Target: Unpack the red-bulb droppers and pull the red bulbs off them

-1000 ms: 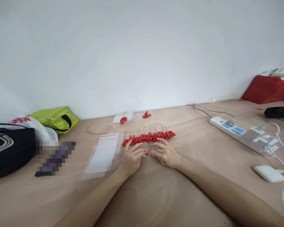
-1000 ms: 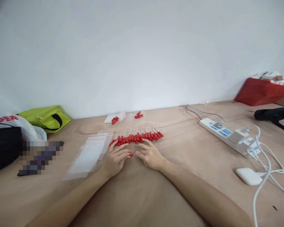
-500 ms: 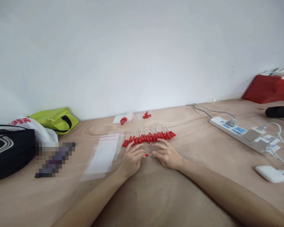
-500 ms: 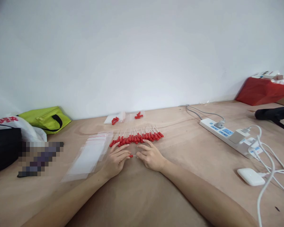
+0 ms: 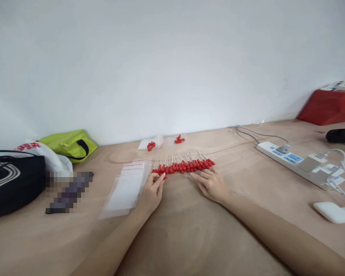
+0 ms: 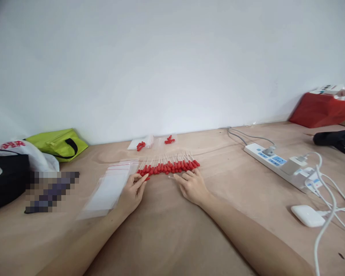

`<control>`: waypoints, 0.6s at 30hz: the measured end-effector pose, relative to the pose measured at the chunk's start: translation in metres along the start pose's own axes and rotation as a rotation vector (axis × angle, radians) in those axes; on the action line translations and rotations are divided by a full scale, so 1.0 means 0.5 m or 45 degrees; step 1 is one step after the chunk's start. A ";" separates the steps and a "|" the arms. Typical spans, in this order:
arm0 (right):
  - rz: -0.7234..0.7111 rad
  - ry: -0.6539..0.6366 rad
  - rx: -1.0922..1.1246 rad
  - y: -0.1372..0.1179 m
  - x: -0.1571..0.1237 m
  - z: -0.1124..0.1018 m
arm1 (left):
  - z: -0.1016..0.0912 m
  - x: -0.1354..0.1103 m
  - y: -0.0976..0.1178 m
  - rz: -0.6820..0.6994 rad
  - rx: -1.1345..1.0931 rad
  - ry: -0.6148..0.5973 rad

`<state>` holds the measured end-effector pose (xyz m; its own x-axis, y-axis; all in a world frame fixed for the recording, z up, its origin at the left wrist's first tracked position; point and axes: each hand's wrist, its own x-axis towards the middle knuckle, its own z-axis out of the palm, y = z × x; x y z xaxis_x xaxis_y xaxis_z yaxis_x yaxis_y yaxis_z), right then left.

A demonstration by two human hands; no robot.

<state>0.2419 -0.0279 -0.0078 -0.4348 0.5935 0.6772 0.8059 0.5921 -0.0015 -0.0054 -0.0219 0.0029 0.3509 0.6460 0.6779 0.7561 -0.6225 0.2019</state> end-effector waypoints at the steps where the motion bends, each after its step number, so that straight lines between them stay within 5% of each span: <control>1: 0.010 -0.032 0.000 -0.001 0.000 -0.001 | -0.002 -0.002 -0.001 -0.021 0.016 -0.009; 12: -0.021 0.031 -0.092 -0.018 0.014 0.015 | -0.024 0.003 -0.009 -0.251 -0.105 -0.183; 18: -0.019 -0.064 -0.007 -0.036 0.025 0.018 | -0.014 0.005 -0.007 -0.292 -0.192 -0.234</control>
<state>0.2185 -0.0261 -0.0060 -0.4663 0.6112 0.6395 0.8011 0.5984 0.0123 -0.0112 -0.0211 0.0090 0.2853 0.8373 0.4665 0.7416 -0.5012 0.4459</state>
